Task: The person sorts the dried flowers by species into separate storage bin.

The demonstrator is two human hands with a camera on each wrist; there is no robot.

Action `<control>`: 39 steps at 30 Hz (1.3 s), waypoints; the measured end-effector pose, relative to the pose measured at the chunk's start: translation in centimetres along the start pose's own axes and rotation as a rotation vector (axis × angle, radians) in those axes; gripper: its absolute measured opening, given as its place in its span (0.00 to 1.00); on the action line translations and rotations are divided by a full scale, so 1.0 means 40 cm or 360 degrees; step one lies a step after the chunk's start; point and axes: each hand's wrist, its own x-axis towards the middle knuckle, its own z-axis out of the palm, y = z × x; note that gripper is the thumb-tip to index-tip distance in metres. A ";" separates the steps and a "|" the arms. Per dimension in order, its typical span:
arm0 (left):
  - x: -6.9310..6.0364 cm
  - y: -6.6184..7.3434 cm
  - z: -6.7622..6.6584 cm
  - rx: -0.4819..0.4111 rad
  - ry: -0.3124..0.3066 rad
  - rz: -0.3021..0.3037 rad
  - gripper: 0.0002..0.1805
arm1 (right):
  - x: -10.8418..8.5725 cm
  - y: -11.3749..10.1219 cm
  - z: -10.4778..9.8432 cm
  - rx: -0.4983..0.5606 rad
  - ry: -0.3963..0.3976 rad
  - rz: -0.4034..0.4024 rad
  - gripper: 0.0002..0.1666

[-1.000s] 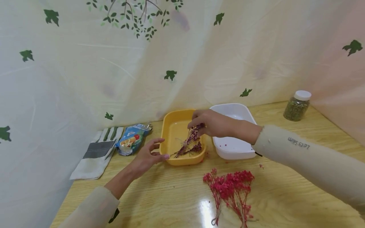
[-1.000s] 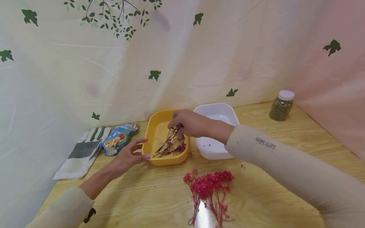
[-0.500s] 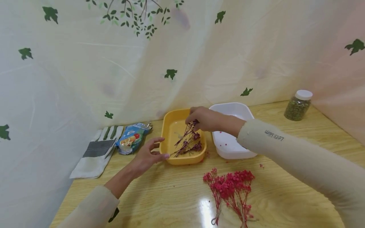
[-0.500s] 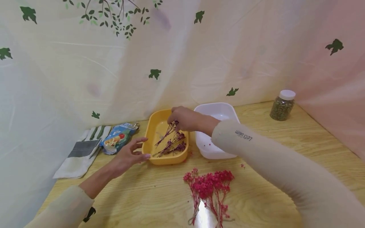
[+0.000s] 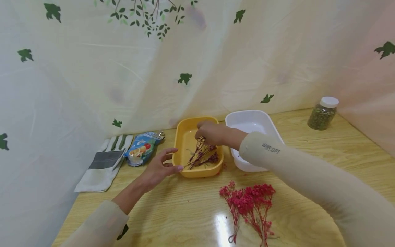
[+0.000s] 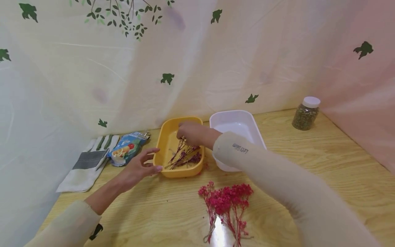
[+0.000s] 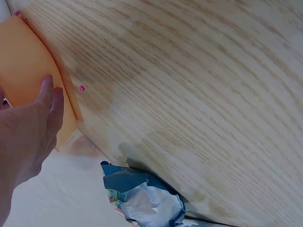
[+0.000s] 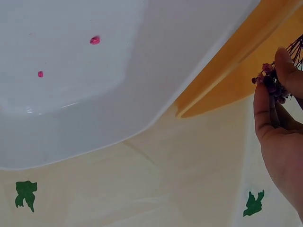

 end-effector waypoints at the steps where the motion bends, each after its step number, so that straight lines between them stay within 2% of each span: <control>1: 0.000 0.000 -0.001 -0.0001 -0.0001 0.0004 0.40 | 0.006 -0.002 0.005 -0.0021 -0.0006 0.0015 0.22; 8: -0.001 0.000 -0.002 -0.0002 -0.0011 0.0012 0.40 | 0.030 -0.024 0.027 -0.0077 -0.0097 0.0141 0.33; 18: -0.003 -0.002 -0.005 -0.0010 -0.0001 0.0019 0.38 | -0.012 -0.035 -0.010 0.0063 -0.0067 0.0166 0.28; 21: -0.002 -0.003 -0.005 -0.0001 -0.0005 0.0025 0.38 | -0.044 -0.039 -0.028 0.0078 -0.0055 0.0185 0.27; 24: -0.001 -0.003 -0.005 -0.0007 -0.0012 0.0029 0.38 | -0.083 -0.048 -0.047 0.0060 -0.0011 0.0138 0.26; 30: -0.002 -0.001 -0.006 -0.0095 -0.0014 0.0046 0.44 | -0.165 -0.057 -0.076 0.0059 0.0191 0.0020 0.26; 33: -0.011 0.004 -0.012 -0.0064 0.0015 0.0038 0.46 | -0.212 -0.055 -0.082 0.0056 0.0292 0.0013 0.26; 35: -0.022 0.006 -0.017 -0.0047 0.0034 0.0038 0.45 | -0.245 -0.052 -0.082 0.0065 0.0350 0.0021 0.27; 39: -0.035 -0.002 -0.019 -0.0027 0.0075 0.0105 0.40 | -0.306 -0.036 -0.073 0.0103 0.0432 0.0053 0.28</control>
